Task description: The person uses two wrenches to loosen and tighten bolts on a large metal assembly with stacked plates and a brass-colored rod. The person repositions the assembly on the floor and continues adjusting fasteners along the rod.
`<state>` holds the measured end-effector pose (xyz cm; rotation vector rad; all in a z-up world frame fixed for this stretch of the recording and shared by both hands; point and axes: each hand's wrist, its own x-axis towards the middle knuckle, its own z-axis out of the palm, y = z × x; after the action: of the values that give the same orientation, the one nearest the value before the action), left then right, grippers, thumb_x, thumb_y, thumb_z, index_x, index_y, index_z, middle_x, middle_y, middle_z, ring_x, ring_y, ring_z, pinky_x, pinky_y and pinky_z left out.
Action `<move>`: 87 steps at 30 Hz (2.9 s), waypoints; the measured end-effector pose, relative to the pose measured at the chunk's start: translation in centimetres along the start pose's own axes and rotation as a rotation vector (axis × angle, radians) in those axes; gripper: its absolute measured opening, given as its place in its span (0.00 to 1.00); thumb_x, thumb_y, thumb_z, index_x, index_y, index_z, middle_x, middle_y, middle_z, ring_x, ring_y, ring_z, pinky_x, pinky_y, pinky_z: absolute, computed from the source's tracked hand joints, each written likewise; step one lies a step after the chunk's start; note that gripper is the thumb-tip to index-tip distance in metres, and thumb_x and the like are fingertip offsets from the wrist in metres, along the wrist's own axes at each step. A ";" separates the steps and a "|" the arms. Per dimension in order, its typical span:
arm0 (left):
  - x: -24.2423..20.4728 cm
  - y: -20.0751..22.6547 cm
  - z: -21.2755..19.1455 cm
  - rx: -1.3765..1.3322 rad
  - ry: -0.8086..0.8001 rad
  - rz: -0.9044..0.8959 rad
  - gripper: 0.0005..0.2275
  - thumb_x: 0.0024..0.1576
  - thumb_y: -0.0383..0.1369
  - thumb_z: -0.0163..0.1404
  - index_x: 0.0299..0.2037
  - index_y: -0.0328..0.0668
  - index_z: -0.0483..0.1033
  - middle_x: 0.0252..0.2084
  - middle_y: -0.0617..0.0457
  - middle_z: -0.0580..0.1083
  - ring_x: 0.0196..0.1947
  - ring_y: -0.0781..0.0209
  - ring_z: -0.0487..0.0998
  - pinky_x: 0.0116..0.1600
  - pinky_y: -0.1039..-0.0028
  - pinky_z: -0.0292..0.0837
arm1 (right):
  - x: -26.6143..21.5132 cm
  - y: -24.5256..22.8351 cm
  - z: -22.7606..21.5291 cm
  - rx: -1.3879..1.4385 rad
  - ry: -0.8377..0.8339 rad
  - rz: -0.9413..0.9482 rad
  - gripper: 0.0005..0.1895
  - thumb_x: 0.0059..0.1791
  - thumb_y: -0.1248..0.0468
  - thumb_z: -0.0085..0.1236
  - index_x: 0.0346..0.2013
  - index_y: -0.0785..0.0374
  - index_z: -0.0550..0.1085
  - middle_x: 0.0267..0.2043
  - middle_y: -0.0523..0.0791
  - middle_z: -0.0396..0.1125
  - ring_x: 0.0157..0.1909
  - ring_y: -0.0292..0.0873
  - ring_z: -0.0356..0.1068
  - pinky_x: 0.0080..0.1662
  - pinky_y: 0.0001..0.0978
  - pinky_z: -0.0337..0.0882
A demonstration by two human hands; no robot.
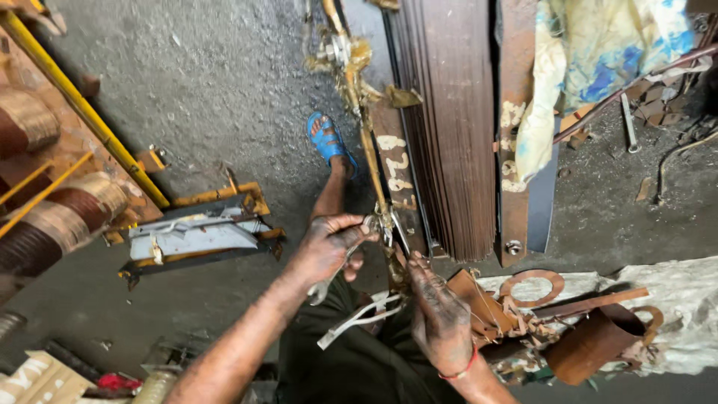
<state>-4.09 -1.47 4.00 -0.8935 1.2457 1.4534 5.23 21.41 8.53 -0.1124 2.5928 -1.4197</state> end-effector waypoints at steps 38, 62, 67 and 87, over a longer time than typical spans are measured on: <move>9.9 -11.7 3.4 0.596 0.771 1.182 0.15 0.67 0.35 0.38 0.43 0.27 0.73 0.29 0.45 0.73 0.23 0.56 0.72 0.27 0.64 0.71 | 3.4 -2.7 -2.3 0.049 -0.061 0.232 0.19 0.49 0.77 0.52 0.56 0.70 0.73 0.48 0.55 0.75 0.50 0.52 0.79 0.48 0.35 0.79; 5.4 -8.4 4.0 0.609 0.607 1.115 0.08 0.71 0.32 0.45 0.51 0.33 0.66 0.42 0.44 0.69 0.40 0.54 0.73 0.44 0.64 0.74 | 7.2 -2.9 -4.3 0.013 -0.164 0.142 0.21 0.46 0.76 0.55 0.54 0.71 0.73 0.44 0.57 0.75 0.40 0.54 0.78 0.38 0.40 0.78; 6.1 -9.2 5.8 1.028 1.035 1.386 0.10 0.73 0.25 0.44 0.60 0.26 0.61 0.45 0.37 0.71 0.42 0.50 0.77 0.44 0.66 0.80 | 6.8 -2.6 -4.2 0.031 -0.197 0.134 0.24 0.45 0.78 0.52 0.56 0.71 0.72 0.49 0.55 0.74 0.46 0.52 0.78 0.49 0.42 0.77; 4.8 -10.1 4.5 0.420 0.532 0.949 0.13 0.70 0.28 0.38 0.60 0.27 0.62 0.41 0.45 0.67 0.35 0.64 0.68 0.35 0.72 0.72 | 0.7 1.8 -0.8 0.163 -0.029 0.171 0.17 0.49 0.77 0.53 0.53 0.68 0.76 0.59 0.55 0.72 0.59 0.51 0.76 0.55 0.34 0.77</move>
<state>4.80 3.81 -2.22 -0.3877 2.4903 1.5677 4.44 22.95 7.40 0.1074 2.3867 -1.5456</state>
